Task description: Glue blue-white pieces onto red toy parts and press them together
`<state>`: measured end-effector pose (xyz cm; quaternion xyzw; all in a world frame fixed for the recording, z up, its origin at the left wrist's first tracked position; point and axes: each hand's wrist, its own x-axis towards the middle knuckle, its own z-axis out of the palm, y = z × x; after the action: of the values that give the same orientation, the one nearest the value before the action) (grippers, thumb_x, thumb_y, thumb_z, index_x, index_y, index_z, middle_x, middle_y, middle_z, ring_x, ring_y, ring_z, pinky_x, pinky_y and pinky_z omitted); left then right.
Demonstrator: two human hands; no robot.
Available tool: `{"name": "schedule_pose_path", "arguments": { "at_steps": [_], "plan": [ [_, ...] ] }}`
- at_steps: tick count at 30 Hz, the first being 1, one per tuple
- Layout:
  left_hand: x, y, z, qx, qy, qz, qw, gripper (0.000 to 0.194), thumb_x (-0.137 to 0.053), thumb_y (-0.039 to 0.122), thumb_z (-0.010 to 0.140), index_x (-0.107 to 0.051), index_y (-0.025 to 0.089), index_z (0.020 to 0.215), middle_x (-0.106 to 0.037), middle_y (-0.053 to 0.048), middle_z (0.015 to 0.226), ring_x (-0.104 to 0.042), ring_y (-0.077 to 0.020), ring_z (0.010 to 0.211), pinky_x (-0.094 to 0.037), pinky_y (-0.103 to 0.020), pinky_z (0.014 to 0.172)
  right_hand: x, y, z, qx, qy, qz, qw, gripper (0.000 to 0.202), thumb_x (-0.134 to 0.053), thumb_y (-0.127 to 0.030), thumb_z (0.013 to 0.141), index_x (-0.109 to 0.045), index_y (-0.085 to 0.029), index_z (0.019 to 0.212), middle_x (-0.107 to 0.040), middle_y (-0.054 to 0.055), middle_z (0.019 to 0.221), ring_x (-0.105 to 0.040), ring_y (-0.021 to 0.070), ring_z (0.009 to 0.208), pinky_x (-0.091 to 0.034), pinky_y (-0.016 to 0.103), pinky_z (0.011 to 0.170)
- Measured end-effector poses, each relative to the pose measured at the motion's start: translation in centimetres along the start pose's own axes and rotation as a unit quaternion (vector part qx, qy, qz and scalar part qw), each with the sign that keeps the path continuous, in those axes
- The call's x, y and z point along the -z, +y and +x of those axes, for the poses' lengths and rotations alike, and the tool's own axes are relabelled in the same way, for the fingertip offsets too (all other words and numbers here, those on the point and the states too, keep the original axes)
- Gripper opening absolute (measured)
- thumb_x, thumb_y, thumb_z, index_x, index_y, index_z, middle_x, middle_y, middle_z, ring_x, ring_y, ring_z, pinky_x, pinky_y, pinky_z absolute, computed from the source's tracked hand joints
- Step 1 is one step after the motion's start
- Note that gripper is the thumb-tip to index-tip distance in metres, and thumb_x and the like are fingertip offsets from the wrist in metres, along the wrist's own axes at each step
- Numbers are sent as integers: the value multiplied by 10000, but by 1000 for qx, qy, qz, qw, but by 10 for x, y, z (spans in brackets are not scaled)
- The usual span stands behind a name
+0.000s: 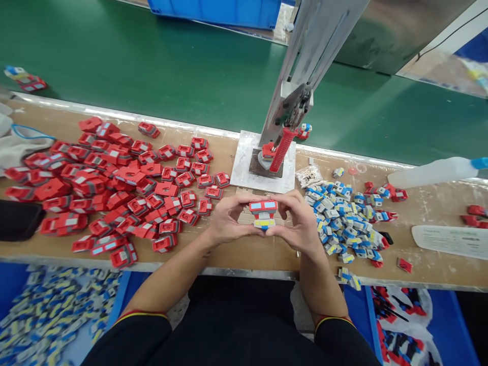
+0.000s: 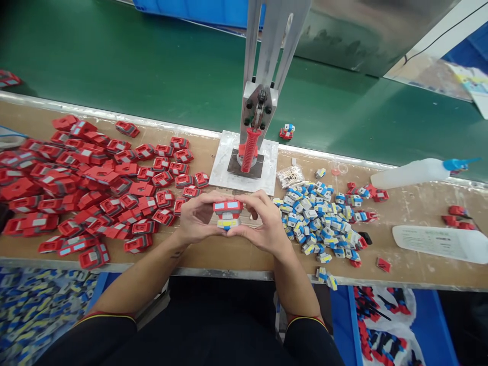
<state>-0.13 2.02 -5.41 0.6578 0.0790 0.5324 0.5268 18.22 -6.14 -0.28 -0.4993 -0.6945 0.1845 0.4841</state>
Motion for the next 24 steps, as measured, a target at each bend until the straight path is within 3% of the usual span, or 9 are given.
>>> {"name": "schedule_pose_path", "arguments": {
  "at_steps": [3, 5, 10, 15, 21, 24],
  "plan": [
    [5, 3, 4, -40, -4, 28, 999, 683, -977, 482, 714, -749, 269, 1322, -821, -104, 1085, -765, -237, 968, -639, -361, 853, -2, 0, 1, 25, -13, 2, 1000, 626, -773, -654, 855, -699, -290, 1359, -730, 109, 1147, -733, 250, 987, -647, 357, 765],
    [8, 5, 6, -57, -7, 39, 998, 684, -973, 476, 724, -744, 281, 1339, -821, -97, 1078, -760, -243, 997, -642, -372, 871, -5, -1, 0, 43, -14, 17, 999, 652, -756, -641, 871, -658, -311, 1424, -746, 115, 1216, -746, 277, 1093, -662, 401, 884],
    [10, 11, 7, -70, -19, 56, 996, 647, -944, 434, 781, -722, 279, 1369, -815, -105, 1123, -774, -274, 1045, -652, -412, 909, -12, -3, -4, 55, 10, 10, 998, 636, -823, -539, 863, -650, -324, 1436, -774, 105, 1208, -768, 280, 1050, -674, 408, 868],
    [9, 14, 6, -71, -18, 61, 995, 621, -945, 426, 781, -733, 273, 1344, -819, -100, 1088, -779, -267, 1031, -655, -394, 895, -16, -3, -4, 54, 20, 12, 998, 583, -733, -610, 911, -665, -322, 1413, -778, 100, 1164, -770, 276, 1031, -671, 421, 872],
    [-1, 16, 5, 11, 20, -83, 996, 700, -1004, 431, 690, -716, 255, 1303, -803, -96, 1075, -777, -229, 1007, -647, -328, 861, -15, -1, -3, 79, 49, 26, 995, 655, -865, -616, 785, -693, -334, 1351, -760, 87, 1098, -748, 287, 991, -657, 450, 852],
    [-3, 15, 7, -12, 28, -93, 995, 617, -1014, 438, 667, -757, 243, 1193, -793, -94, 1020, -768, -232, 958, -643, -353, 849, -14, -2, -4, 67, 34, -9, 997, 578, -929, -508, 770, -708, -319, 1269, -753, 81, 1075, -735, 287, 974, -640, 461, 853]
  ]
}}
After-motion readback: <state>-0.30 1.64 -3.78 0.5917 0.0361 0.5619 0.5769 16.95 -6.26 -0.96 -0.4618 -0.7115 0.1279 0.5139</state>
